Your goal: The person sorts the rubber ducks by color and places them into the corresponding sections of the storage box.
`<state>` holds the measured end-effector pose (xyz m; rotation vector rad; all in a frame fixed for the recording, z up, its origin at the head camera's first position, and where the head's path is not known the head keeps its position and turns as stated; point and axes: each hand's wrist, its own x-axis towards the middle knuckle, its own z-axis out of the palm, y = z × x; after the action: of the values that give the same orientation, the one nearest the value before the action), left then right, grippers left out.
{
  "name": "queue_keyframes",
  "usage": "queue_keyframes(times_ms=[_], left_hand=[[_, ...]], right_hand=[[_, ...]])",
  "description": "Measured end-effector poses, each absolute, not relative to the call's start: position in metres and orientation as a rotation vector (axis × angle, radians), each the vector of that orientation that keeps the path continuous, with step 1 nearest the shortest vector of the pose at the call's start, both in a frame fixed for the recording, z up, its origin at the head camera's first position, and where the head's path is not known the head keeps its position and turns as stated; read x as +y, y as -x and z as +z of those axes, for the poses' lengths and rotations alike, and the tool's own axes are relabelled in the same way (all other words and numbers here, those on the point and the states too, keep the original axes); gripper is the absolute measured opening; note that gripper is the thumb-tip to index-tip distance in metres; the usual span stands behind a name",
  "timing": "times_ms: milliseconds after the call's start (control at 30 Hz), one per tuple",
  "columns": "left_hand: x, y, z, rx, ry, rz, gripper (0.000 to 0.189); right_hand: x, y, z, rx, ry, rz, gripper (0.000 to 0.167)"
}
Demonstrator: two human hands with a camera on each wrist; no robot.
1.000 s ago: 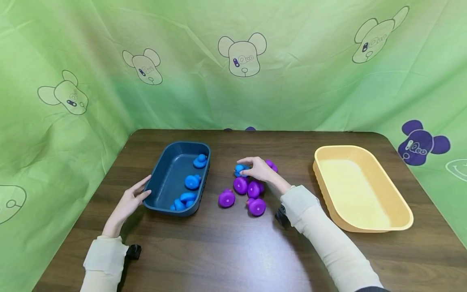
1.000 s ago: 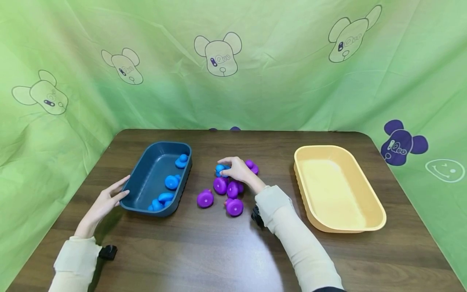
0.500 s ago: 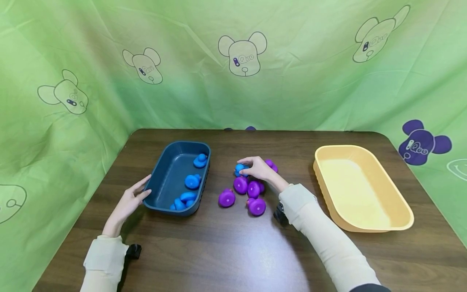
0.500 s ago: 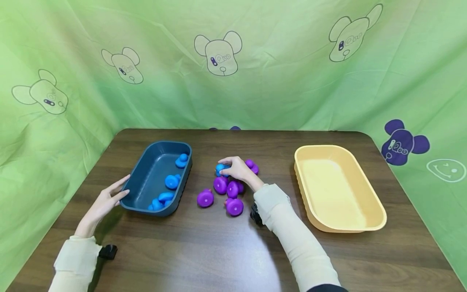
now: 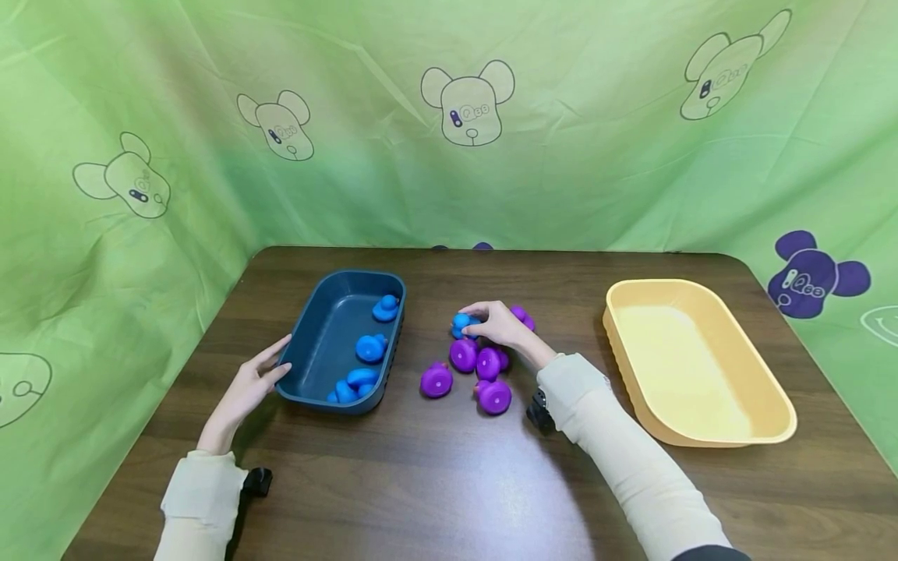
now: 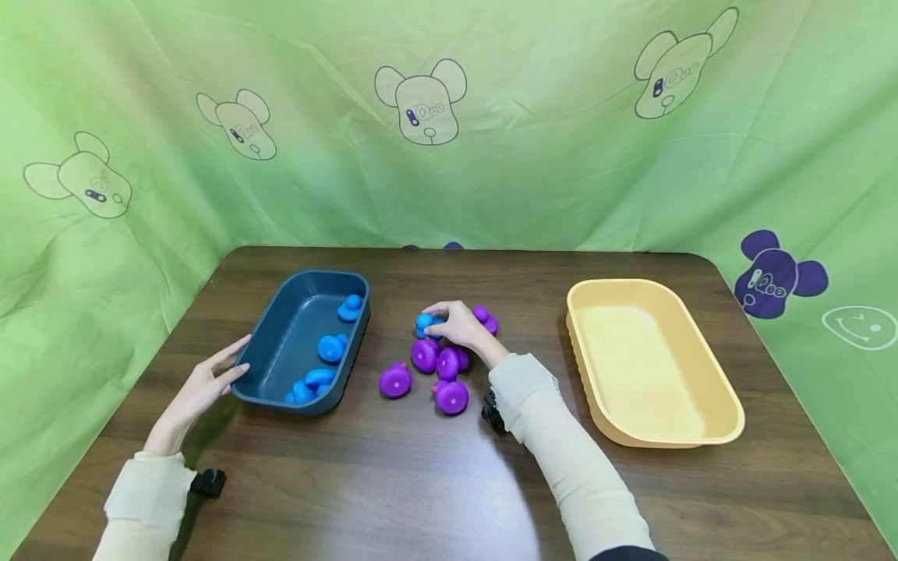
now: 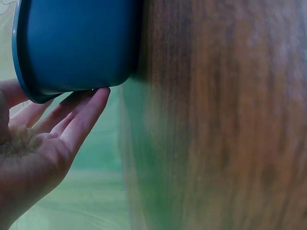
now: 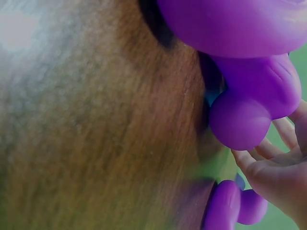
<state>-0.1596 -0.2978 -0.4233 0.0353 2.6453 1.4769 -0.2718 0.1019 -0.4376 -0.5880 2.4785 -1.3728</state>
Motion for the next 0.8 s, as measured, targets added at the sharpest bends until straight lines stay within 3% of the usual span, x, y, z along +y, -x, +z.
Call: queue_keyframes(times_ms=[600,800], left_hand=[[-0.298,0.159,-0.424,2.631,-0.038,1.482,0.051],[-0.298,0.16,-0.424,2.644,-0.034,1.462,0.051]], right_hand=[[0.104,0.272,-0.437,2.461,0.615,-1.544,0.035],[0.097,0.257,-0.412,2.451,0.602,-1.591,0.034]])
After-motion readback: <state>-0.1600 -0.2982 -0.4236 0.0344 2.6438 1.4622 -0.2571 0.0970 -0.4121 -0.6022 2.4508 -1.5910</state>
